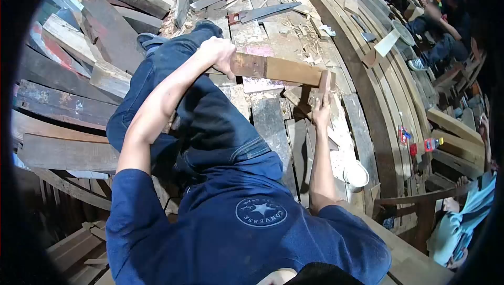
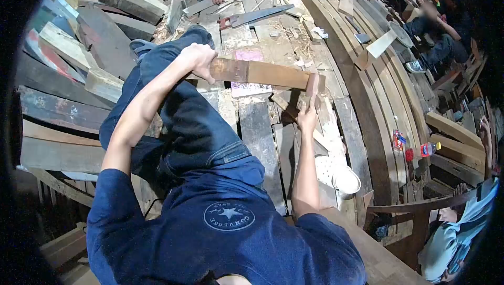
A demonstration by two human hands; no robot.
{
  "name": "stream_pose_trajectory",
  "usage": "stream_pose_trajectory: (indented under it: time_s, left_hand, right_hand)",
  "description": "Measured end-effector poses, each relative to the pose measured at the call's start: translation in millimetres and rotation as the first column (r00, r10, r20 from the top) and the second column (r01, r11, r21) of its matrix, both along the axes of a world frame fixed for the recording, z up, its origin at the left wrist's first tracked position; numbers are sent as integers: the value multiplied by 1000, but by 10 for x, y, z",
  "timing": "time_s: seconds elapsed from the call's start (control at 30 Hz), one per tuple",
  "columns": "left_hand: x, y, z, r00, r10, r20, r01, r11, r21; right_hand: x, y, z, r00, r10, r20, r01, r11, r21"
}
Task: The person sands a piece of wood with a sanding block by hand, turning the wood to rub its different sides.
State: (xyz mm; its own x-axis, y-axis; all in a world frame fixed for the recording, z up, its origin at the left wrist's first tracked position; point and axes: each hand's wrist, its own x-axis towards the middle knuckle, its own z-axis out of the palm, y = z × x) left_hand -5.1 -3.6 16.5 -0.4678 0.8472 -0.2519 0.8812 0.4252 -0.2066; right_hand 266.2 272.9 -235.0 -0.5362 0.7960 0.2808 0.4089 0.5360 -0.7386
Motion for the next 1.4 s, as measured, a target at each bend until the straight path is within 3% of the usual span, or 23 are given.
stream_pose_trajectory:
  time_s: [0.1,0.13,0.23,0.33,0.47,0.57,0.6,0.7,0.77,0.8,0.83,0.9,0.97,1.03,1.07,1.17,1.27,1.37,1.4]
  left_hand:
    - [71,5,132,998,36,45,-37,999,30]
    - [154,-19,230,995,63,71,-65,998,20]
    - [332,-129,553,979,166,116,-164,986,-26]
    - [158,-277,341,977,179,117,-174,983,-52]
    - [7,-427,98,931,238,277,-212,970,-120]
    - [13,-411,157,925,184,331,-167,983,-80]
    - [-3,-384,194,923,186,337,-179,982,-53]
    - [-118,-194,327,902,276,331,-171,934,-313]
    - [-80,-113,548,932,213,293,-136,955,-263]
    - [-110,-31,561,949,193,248,-131,960,-247]
    - [-113,32,618,918,272,287,-201,946,-254]
    - [-101,222,722,890,321,324,-196,911,-364]
    - [39,236,847,870,355,343,-221,901,-372]
    - [156,196,865,868,354,348,-234,910,-343]
    - [198,140,848,877,339,341,-235,921,-311]
    - [373,-21,780,892,327,312,-241,928,-284]
    - [404,-176,513,839,374,396,-279,920,-276]
    - [392,-309,320,873,316,372,-255,945,-205]
    - [420,-372,331,870,298,393,-251,953,-169]
  right_hand:
    - [-27,34,-43,995,85,-48,-84,996,10]
    - [15,-105,208,994,108,-20,-110,990,-93]
    - [82,-348,531,989,145,37,-136,972,-190]
    - [105,-524,510,980,201,11,-196,967,-164]
    - [83,-800,657,955,293,-50,-297,938,-176]
    - [80,-891,813,961,247,127,-219,955,-200]
    - [51,-813,667,954,299,-4,-293,932,-212]
    - [-39,-638,408,959,283,-1,-278,939,-201]
    - [-66,-549,410,955,288,-65,-291,955,-52]
    - [-49,-564,602,965,262,23,-254,951,-175]
    - [-30,-579,694,967,255,0,-254,963,-89]
    - [-62,-422,561,955,276,-107,-292,937,-193]
    - [-18,-419,643,963,268,-17,-267,951,-154]
    - [20,-403,682,961,275,1,-274,958,-85]
    - [44,-407,691,958,287,-4,-285,948,-144]
    - [83,-439,646,958,284,27,-281,955,-94]
    - [135,-502,690,948,318,2,-313,935,-168]
    - [167,-618,816,952,287,109,-269,950,-158]
    - [149,-537,620,952,285,107,-275,956,-104]
